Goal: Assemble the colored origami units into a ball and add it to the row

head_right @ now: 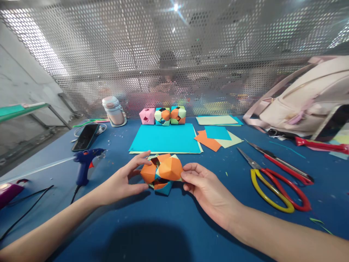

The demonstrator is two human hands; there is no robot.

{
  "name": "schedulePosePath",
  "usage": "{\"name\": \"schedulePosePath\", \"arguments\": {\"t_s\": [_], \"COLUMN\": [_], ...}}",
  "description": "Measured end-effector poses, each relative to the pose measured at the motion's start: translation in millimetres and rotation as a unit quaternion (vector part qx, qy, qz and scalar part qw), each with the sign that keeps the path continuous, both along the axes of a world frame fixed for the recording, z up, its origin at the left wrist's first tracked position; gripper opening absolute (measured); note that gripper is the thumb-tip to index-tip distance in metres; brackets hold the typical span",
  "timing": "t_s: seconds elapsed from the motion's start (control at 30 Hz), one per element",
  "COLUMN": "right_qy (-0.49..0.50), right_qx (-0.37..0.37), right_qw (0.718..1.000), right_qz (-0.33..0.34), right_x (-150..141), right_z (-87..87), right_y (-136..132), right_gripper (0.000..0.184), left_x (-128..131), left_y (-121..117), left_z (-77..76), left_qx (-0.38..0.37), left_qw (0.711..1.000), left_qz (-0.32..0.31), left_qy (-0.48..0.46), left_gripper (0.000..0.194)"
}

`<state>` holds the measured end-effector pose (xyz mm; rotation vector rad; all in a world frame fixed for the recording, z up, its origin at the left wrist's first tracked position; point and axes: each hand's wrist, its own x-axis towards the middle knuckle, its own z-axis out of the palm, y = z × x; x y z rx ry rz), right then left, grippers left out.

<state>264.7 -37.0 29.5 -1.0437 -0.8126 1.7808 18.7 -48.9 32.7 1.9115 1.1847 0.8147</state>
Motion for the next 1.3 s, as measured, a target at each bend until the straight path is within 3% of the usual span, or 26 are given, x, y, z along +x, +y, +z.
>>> {"name": "schedulePosePath", "arguments": {"t_s": [0.3, 0.97, 1.3], "right_qy": [-0.013, -0.076, -0.155], "right_qx": [0.003, 0.022, 0.085], "right_qw": [1.0, 0.996, 0.983], "right_qz": [0.011, 0.031, 0.054], "right_x": [-1, -2, -1], "right_z": [-4.3, 5.9, 4.3], "right_y": [-2, -5, -3], "right_gripper": [0.024, 0.029, 0.024], "left_x": [2, 9, 17], "left_y": [1, -2, -10], "left_z": [-4.7, -5.5, -7.4], "left_qx": [-0.065, -0.077, -0.074], "left_qw": [0.994, 0.986, 0.981], "left_qz": [0.031, 0.07, 0.094], "left_qy": [-0.082, -0.128, -0.15], "left_gripper": [0.025, 0.035, 0.035]}}
